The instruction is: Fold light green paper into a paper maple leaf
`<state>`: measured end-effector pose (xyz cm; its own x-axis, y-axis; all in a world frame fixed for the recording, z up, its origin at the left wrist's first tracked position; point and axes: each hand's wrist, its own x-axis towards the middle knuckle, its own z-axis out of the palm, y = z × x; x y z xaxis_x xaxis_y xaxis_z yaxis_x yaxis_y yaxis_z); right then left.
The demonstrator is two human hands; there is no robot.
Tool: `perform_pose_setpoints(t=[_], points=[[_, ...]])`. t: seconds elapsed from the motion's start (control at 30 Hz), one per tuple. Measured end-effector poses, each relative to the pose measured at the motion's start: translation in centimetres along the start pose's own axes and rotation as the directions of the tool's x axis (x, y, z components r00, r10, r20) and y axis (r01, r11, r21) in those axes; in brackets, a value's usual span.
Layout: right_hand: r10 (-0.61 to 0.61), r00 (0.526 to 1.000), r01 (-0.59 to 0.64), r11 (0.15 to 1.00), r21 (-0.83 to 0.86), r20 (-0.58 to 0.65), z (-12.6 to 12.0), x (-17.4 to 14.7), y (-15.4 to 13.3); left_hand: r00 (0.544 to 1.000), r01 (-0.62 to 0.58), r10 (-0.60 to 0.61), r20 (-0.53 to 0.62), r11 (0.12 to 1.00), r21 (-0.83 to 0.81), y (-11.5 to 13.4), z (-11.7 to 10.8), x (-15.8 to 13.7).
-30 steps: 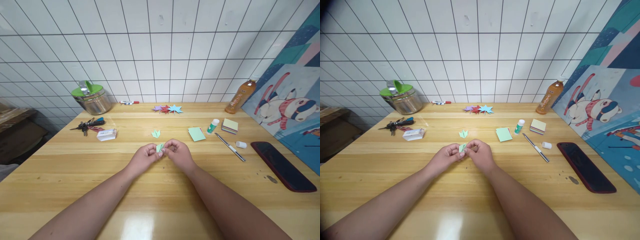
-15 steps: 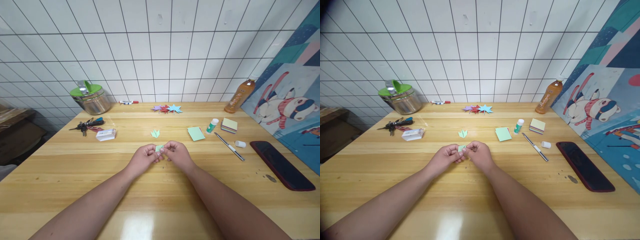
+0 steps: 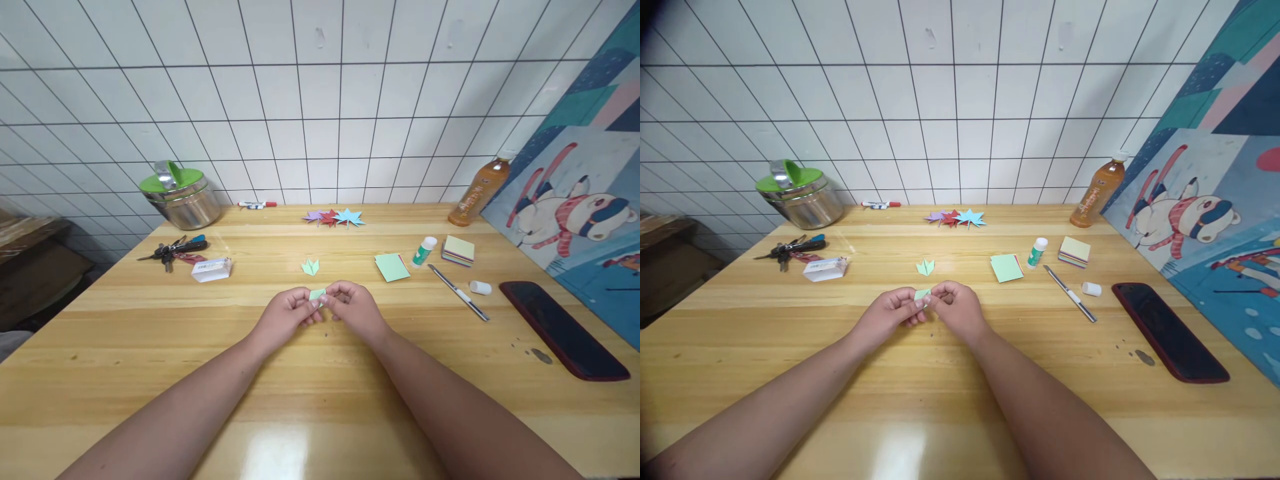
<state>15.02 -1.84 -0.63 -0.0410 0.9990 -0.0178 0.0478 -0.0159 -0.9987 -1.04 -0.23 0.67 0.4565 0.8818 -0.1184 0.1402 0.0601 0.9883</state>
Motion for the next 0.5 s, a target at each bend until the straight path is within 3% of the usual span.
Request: perform_pose_setpoints(t=[0.2, 0.5], points=[[-0.035, 0.999, 0.034, 0.998, -0.059, -0.007, -0.02, 0.05, 0.22, 1.000, 0.006, -0.007, -0.006, 1.000, -0.026, 0.27, 0.13, -0.19], [-0.063, 0.990, 0.047, 0.991, -0.123, -0.125, 0.32, -0.41, -0.65, 0.998, -0.006, 0.005, -0.056, 1.000, -0.022, 0.17, 0.29, -0.17]])
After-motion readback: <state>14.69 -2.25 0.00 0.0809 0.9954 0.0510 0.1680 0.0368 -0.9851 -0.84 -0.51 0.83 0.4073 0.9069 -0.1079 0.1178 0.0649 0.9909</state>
